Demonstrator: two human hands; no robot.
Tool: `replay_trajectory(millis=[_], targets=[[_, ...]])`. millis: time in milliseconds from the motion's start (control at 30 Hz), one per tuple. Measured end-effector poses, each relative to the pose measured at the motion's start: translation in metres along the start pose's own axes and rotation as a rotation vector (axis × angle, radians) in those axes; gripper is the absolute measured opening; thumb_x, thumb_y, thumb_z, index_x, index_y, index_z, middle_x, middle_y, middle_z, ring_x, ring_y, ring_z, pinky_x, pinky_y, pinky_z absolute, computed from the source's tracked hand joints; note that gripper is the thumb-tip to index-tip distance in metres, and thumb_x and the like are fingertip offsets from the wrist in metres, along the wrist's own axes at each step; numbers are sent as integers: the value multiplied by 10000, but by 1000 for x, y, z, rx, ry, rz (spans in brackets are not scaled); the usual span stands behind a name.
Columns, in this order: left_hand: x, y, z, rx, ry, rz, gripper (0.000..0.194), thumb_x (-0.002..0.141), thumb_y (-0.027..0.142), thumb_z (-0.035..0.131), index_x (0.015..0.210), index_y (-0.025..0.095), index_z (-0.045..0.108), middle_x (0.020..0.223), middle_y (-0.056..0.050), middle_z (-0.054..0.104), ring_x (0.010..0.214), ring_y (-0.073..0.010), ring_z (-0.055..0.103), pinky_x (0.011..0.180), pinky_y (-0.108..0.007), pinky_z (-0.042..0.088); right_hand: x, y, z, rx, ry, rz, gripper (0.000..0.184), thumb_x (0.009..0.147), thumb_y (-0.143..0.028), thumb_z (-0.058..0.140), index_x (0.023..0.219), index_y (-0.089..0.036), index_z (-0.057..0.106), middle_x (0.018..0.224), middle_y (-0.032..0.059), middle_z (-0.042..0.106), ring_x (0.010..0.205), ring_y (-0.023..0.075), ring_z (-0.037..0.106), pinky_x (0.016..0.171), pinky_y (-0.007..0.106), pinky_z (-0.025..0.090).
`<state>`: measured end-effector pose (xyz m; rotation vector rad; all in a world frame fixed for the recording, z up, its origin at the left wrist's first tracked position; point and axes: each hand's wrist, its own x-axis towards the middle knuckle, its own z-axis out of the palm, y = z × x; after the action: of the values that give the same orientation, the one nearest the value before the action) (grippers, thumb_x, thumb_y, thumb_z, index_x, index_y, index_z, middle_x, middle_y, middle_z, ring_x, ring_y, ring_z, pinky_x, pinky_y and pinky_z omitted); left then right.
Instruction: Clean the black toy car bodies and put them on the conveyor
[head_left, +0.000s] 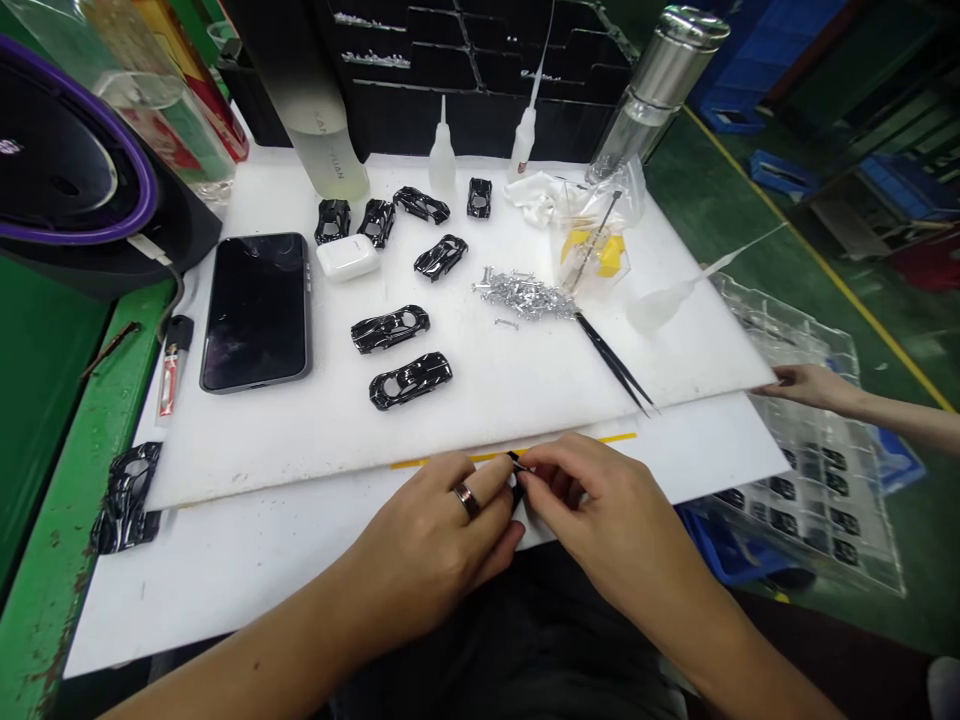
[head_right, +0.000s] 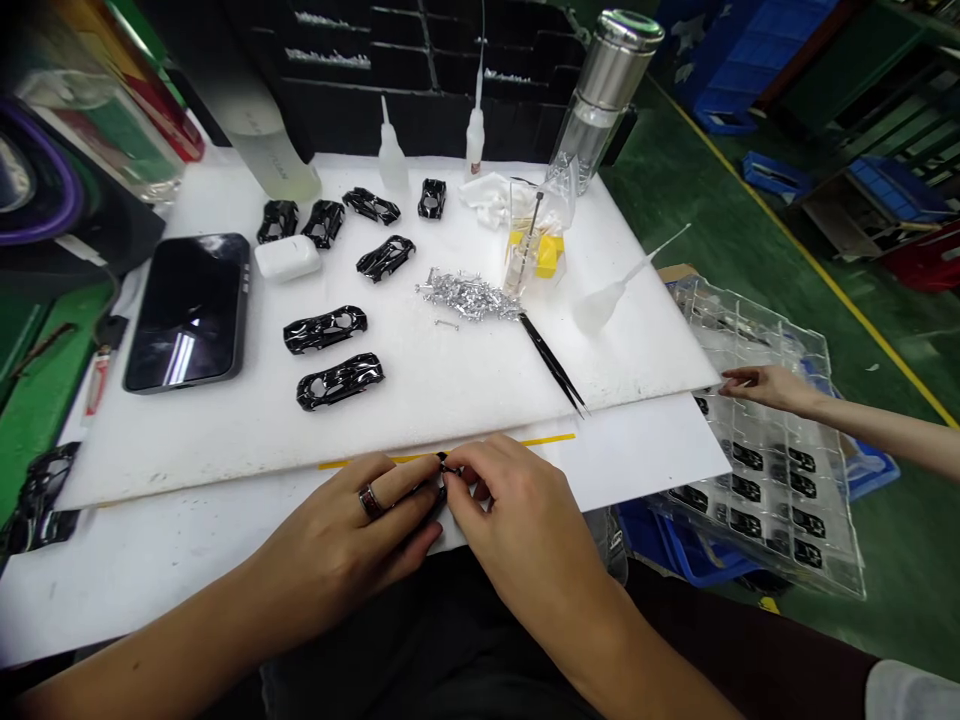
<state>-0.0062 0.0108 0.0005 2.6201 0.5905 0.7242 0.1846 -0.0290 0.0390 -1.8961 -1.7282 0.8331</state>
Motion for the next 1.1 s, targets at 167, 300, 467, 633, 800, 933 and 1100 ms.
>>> replay_trajectory(millis=[167, 300, 467, 633, 800, 933, 1100], targets=[[0, -1, 0, -3, -21, -9, 113, 954, 148, 611, 1022, 95, 684, 1189, -151, 672, 915, -239, 621, 778, -415, 598, -3, 4, -4, -38, -54, -103, 224, 971, -181, 584, 1076, -274, 759, 866, 2, 650, 767, 137, 633, 705, 279, 497], [-2, -2, 2, -25, -23, -24, 155, 950, 144, 618, 1084, 90, 673, 1220, -166, 641, 1008, -260, 628, 846, -423, 596, -1, 3, -5, -26, -83, -91, 207, 955, -177, 593, 1068, -256, 746, 905, 13, 673, 796, 153, 650, 711, 290, 529], [-5, -1, 4, -64, -29, -63, 194, 951, 162, 620, 1132, 104, 660, 1282, -180, 583, 1053, -258, 623, 899, -431, 587, -3, 7, 2, -67, -14, -117, 147, 929, -231, 590, 1009, -281, 703, 910, 23, 698, 797, 200, 677, 693, 360, 592], [-4, -1, 4, -85, -23, -68, 205, 951, 168, 628, 1142, 100, 660, 1226, -178, 596, 1050, -263, 622, 888, -437, 589, -7, 11, 11, -205, 51, -188, 153, 952, -287, 545, 1043, -286, 667, 941, 8, 703, 831, 203, 693, 741, 361, 593], [-3, 0, 0, -83, -31, -65, 216, 953, 160, 624, 1158, 107, 664, 1226, -167, 618, 1031, -252, 632, 876, -429, 593, -5, 6, 7, -151, 34, -118, 70, 937, -225, 597, 966, -240, 659, 870, 4, 679, 794, 187, 667, 713, 331, 545], [-2, 0, -1, -39, 1, -43, 223, 940, 145, 636, 1157, 116, 677, 1213, -155, 651, 1038, -259, 643, 856, -424, 605, -3, 5, -1, -60, -15, -55, 254, 902, -222, 687, 1149, -255, 637, 959, -2, 679, 756, 158, 630, 640, 293, 514], [-2, -2, -1, 13, 29, -25, 193, 917, 119, 658, 1107, 98, 679, 1192, -142, 678, 982, -251, 647, 805, -407, 604, -2, 11, -5, 15, -120, -99, 239, 971, -260, 629, 1208, -262, 660, 1104, 28, 658, 943, 164, 644, 735, 270, 534]])
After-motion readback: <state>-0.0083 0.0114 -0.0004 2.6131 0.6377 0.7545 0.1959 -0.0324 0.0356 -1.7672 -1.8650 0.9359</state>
